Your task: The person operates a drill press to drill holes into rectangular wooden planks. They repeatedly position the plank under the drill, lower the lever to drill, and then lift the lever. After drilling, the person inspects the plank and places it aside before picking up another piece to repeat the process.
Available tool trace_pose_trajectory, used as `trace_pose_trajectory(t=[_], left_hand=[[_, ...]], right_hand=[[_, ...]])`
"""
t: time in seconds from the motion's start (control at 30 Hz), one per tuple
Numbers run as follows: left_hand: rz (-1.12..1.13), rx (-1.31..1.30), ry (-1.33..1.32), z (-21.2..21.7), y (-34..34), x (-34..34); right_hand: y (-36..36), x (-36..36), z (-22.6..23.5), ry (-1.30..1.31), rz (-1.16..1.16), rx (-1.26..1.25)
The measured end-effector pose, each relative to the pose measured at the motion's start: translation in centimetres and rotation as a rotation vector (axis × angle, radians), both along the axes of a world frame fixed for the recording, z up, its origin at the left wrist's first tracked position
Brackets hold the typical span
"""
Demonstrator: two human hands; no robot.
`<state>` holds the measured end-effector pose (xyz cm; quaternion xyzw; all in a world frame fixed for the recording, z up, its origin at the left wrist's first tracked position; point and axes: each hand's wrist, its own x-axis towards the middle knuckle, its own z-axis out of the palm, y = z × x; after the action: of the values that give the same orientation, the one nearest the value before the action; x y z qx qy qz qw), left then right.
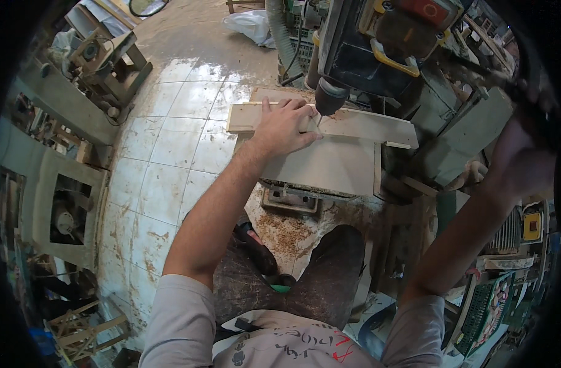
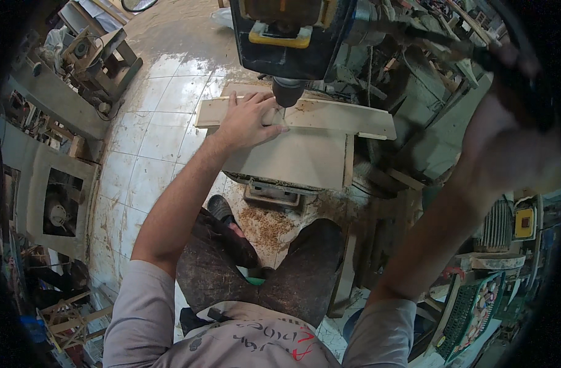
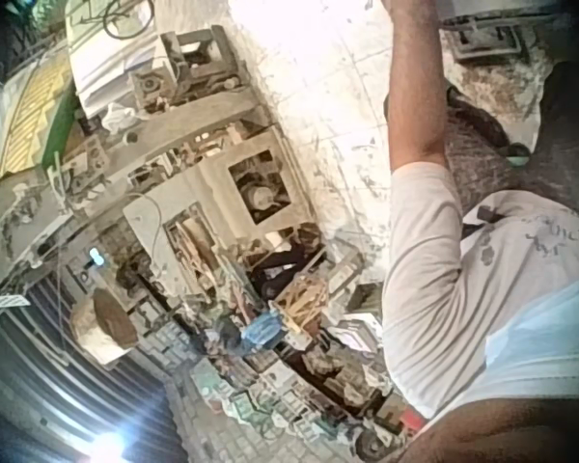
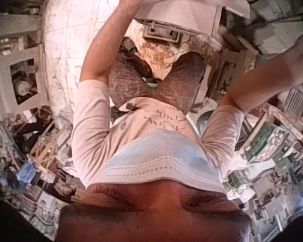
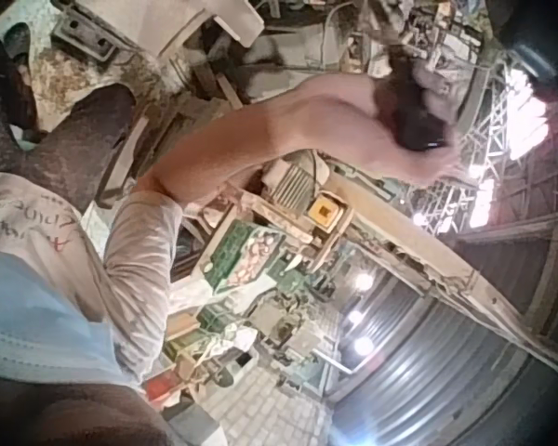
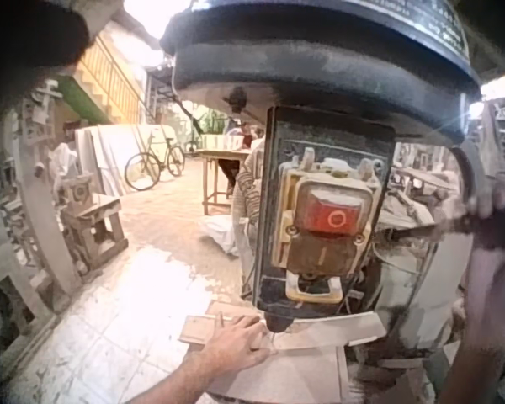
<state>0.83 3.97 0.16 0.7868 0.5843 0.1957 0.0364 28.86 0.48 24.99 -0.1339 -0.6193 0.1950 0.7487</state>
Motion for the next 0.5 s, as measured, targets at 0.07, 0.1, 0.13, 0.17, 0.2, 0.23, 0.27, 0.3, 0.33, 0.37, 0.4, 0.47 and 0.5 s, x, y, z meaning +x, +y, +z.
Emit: trace_pose_trajectory(t=[0.07, 0.1, 0.13, 0.17, 0.2, 0.23, 0.27, 0.3, 0.33, 0.37, 0.4, 0.47, 0.5], left_hand=[[-0.003, 0.006, 0.012, 0.1, 0.1, 0.2], [-0.001, 0.007, 0.018, 0.1, 0.1, 0.3], [-0.004, -0.004, 0.021, 0.1, 0.2, 0.2], [-0.008, -0.015, 0.026, 0.2, 0.3, 0.3], [-0.011, -0.029, 0.030, 0.3, 0.2, 0.4], [-0.009, -0.028, 0.030, 0.3, 0.2, 0.4], [-0.012, -0.024, 0.031, 0.4, 0.2, 0.4], [-0.002, -0.019, 0.031, 0.4, 0.1, 0.2], [0.005, -0.009, 0.034, 0.2, 0.0, 0.0], [0.004, 0.003, 0.034, -0.1, 0.1, 0.0], [0.007, 0.017, 0.034, -0.1, 0.1, 0.0], [-0.008, -0.002, 0.032, 0.1, 0.4, 0.2], [-0.017, -0.012, 0.032, 0.2, 0.4, 0.2]], right_hand=[[-0.4, 2.8, -2.9, -0.035, 0.067, 0.057], [-1.3, 2.7, -4.0, 0.014, 0.104, 0.027], [-2.2, 2.5, -5.1, 0.065, 0.141, 0.001], [-3.1, 2.4, -6.3, 0.120, 0.176, -0.025], [-3.7, 2.0, -7.3, 0.162, 0.198, -0.038], [-4.1, 2.0, -8.3, 0.205, 0.219, -0.050], [-4.4, 2.1, -9.5, 0.191, 0.268, -0.025], [-4.4, 2.0, -10.8, 0.178, 0.329, -0.004], [-4.4, 1.6, -12.3, 0.188, 0.301, 0.020], [-4.4, 1.5, -13.8, 0.194, 0.264, 0.045], [-4.5, 1.5, -14.6, 0.198, 0.275, 0.048], [-5.5, 0.3, -15.4, 0.265, 0.162, -0.015], [-6.0, -0.3, -15.4, 0.328, 0.040, -0.081]])
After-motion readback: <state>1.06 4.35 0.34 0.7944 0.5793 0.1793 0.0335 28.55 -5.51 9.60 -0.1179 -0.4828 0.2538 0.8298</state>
